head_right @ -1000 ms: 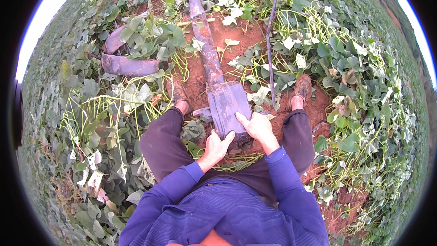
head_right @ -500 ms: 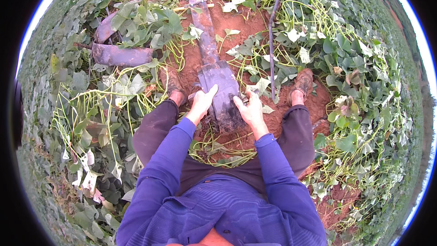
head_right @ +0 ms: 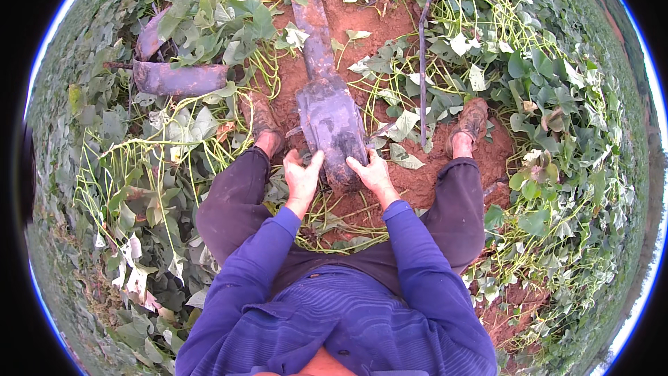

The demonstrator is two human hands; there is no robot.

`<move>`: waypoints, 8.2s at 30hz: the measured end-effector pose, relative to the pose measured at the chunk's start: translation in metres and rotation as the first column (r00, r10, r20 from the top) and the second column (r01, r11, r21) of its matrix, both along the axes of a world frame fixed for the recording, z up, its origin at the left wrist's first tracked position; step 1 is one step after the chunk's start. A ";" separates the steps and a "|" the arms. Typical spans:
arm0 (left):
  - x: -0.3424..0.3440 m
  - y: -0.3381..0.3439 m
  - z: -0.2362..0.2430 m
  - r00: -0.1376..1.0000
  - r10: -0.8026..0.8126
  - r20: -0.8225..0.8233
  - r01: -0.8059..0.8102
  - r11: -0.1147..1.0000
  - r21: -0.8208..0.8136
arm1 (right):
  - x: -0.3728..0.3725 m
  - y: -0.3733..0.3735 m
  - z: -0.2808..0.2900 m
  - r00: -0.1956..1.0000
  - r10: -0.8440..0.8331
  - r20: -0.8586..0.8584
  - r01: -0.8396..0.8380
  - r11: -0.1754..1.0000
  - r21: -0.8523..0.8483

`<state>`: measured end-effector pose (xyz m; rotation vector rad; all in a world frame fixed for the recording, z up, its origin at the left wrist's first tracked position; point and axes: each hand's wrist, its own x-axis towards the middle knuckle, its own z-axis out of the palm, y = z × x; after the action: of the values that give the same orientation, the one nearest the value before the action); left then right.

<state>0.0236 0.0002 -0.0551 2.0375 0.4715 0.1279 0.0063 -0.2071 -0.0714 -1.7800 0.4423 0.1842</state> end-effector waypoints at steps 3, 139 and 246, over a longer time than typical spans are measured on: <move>-0.032 -0.007 -0.004 0.901 -0.402 -0.163 0.404 0.914 -0.020 | -0.001 -0.002 -0.013 0.999 -0.032 0.032 0.032 0.999 -0.015; 0.047 -0.035 0.050 0.966 -0.237 -0.100 0.228 0.969 -0.093 | -0.002 -0.042 0.013 0.996 0.091 -0.023 -0.094 0.973 -0.212; 0.057 -0.016 0.101 0.841 -0.466 -0.274 0.346 0.854 -0.388 | 0.001 0.000 0.170 0.965 0.218 0.144 -0.095 0.807 -0.583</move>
<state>0.0804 -0.0156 0.0458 1.7862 0.2403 -0.5656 0.0075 -0.2076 0.0984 -2.4097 0.2030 -0.0282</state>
